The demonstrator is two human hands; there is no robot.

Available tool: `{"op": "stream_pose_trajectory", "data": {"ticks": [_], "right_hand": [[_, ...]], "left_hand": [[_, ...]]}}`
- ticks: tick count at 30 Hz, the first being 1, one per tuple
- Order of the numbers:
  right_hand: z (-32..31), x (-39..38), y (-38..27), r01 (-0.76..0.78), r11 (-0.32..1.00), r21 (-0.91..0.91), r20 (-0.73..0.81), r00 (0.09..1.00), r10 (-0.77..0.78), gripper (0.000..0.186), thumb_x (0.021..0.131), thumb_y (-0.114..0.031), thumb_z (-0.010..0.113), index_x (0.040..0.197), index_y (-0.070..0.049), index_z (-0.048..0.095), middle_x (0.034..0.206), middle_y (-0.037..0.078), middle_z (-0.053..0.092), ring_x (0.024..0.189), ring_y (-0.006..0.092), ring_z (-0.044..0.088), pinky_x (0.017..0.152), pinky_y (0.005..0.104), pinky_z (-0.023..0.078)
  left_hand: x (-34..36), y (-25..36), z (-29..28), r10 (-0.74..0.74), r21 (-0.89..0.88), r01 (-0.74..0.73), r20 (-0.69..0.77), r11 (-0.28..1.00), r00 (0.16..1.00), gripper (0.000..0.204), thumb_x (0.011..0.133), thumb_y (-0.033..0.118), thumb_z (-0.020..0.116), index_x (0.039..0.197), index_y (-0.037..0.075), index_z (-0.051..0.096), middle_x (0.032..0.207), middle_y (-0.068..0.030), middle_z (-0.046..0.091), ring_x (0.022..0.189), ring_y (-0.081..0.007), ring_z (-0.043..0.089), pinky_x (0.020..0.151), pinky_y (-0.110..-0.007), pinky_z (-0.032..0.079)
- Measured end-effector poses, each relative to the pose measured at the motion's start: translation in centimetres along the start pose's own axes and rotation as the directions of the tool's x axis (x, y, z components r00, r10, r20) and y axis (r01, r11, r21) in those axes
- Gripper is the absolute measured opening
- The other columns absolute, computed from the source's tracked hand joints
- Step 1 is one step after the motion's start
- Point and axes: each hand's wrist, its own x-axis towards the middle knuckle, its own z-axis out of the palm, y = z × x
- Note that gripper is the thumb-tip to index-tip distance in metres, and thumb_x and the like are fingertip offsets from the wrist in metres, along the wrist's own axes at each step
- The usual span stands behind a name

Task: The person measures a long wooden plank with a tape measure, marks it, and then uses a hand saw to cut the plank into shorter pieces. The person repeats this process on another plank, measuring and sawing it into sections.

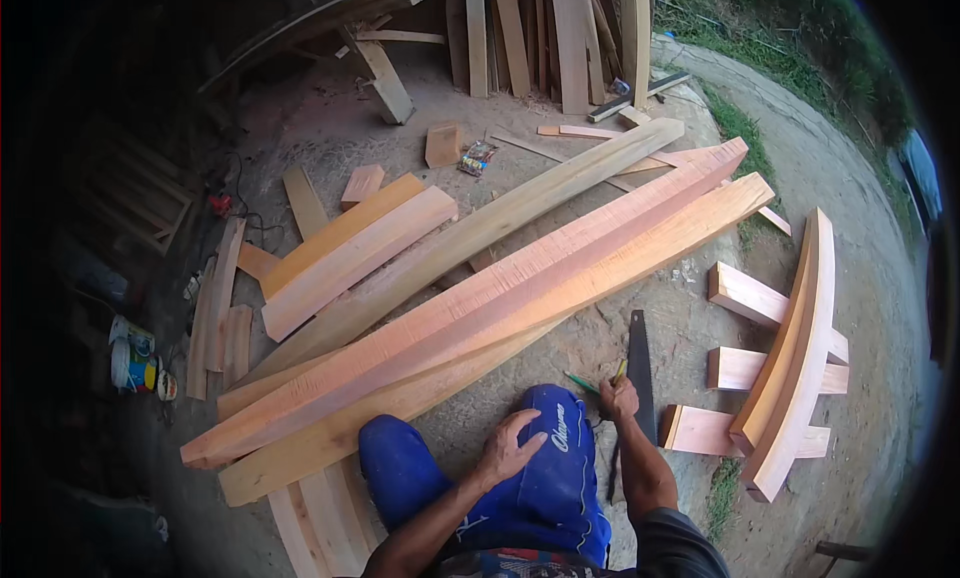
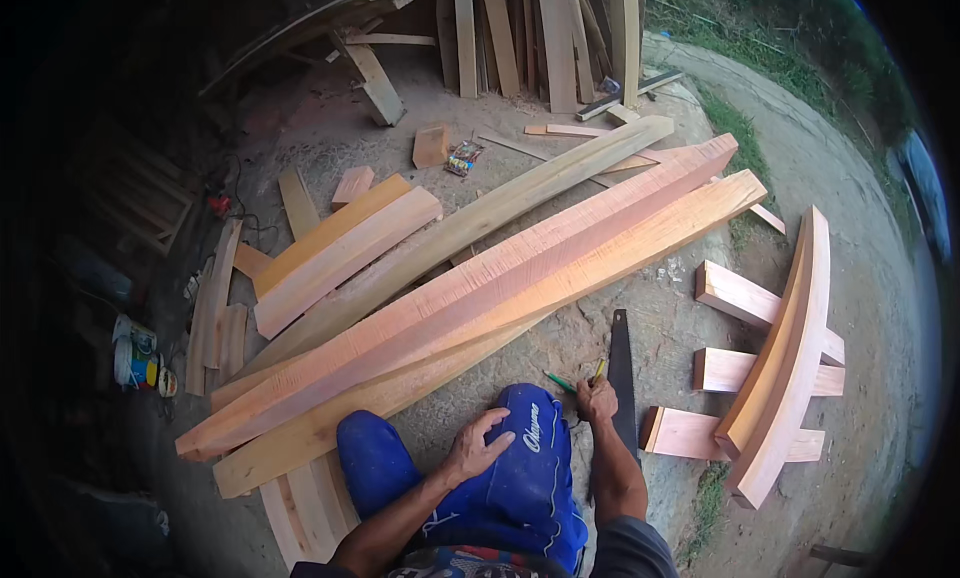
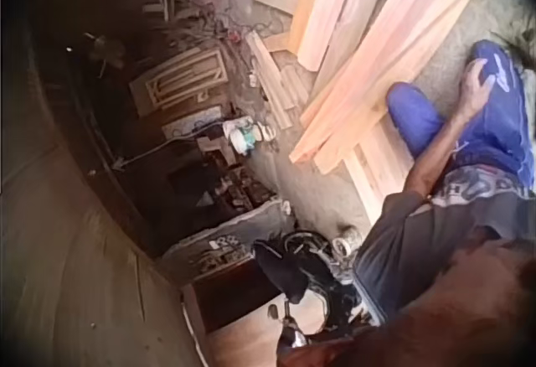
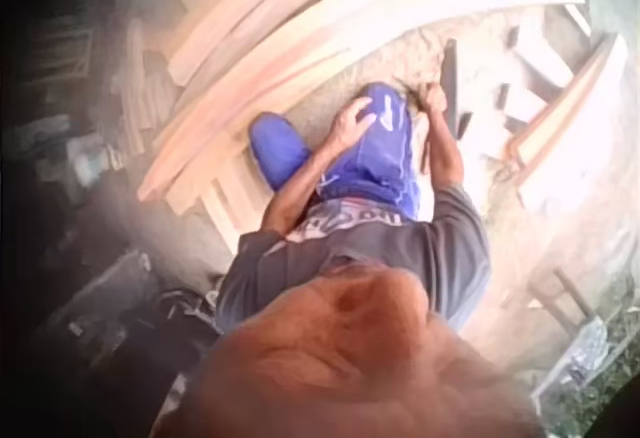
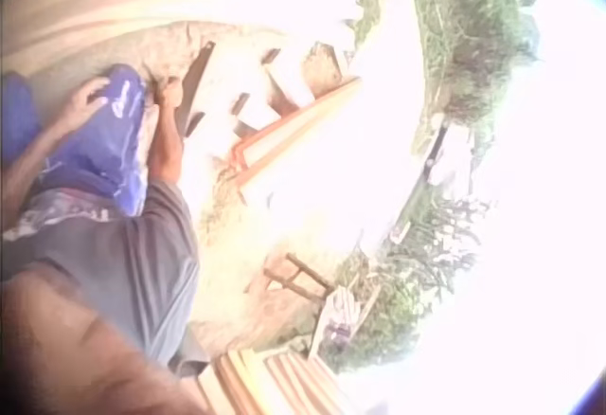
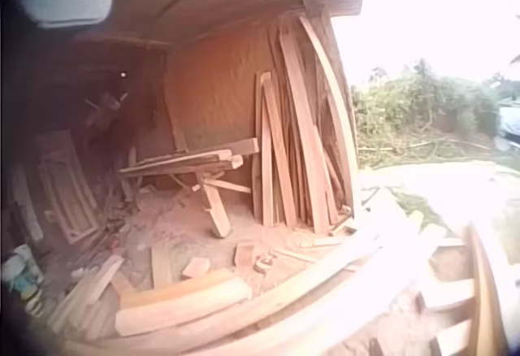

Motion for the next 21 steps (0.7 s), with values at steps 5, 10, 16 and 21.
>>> {"op": "stream_pose_trajectory", "data": {"ticks": [5, 10, 16, 21], "right_hand": [[1.7, -2.4, -2.2, 0.384, 0.849, -0.364, 0.129, 0.923, -0.362, 0.031, 0.089, -0.042, 0.068, 0.102, -0.015, 0.077, 0.101, 0.015, 0.08, 0.098, 0.0319, 0.079, 0.083, 0.0503, 0.061], [3.3, 1.0, -4.8, 0.421, 0.732, -0.536, 0.262, 0.907, -0.331, 0.038, 0.103, -0.03, 0.048, 0.117, -0.011, 0.078, 0.117, 0.015, 0.079, 0.108, 0.034, 0.077, 0.089, 0.0488, 0.06], [3.4, 2.1, -1.5, 0.254, 0.926, -0.28, 0.224, 0.955, -0.194, 0.04, 0.087, -0.038, 0.069, 0.106, -0.005, 0.08, 0.111, 0.019, 0.08, 0.106, 0.0371, 0.077, 0.086, 0.0466, 0.061], [-4.2, -5.9, -8.1, 0.091, 0.717, 0.691, 0.097, 0.972, -0.216, 0.017, 0.081, -0.016, 0.076, 0.075, -0.003, 0.067, 0.068, 0.004, 0.066, 0.059, 0.0119, 0.06, 0.053, 0.0327, 0.048]], "left_hand": [[-2.2, 0.8, -1.2, -0.017, -0.028, 0.018, 0.028, 0.999, 0.999, 0.051, 0.101, 0.026, 0.074, 0.142, 0.0, 0.061, 0.127, -0.0263, 0.072, 0.118, -0.0366, 0.072, 0.1, -0.045, 0.059], [-4.7, -0.1, -2.2, -0.265, -0.084, 0.267, 0.036, 0.96, 0.964, 0.05, 0.1, 0.026, 0.075, 0.141, 0.0, 0.062, 0.125, -0.024, 0.074, 0.111, -0.0312, 0.075, 0.094, -0.041, 0.061], [-4.3, -3.2, -1.5, -0.278, -0.234, 0.274, 0.017, 0.933, 0.96, 0.046, 0.101, 0.022, 0.074, 0.14, -0.001, 0.063, 0.125, -0.0232, 0.074, 0.109, -0.0275, 0.075, 0.095, -0.037, 0.061], [-2.4, -4.4, 0.8, -0.172, -0.531, 0.141, -0.009, 0.836, 0.985, 0.055, 0.103, 0.022, 0.073, 0.149, -0.002, 0.053, 0.138, -0.0229, 0.067, 0.121, -0.0271, 0.07, 0.105, -0.038, 0.056]]}}
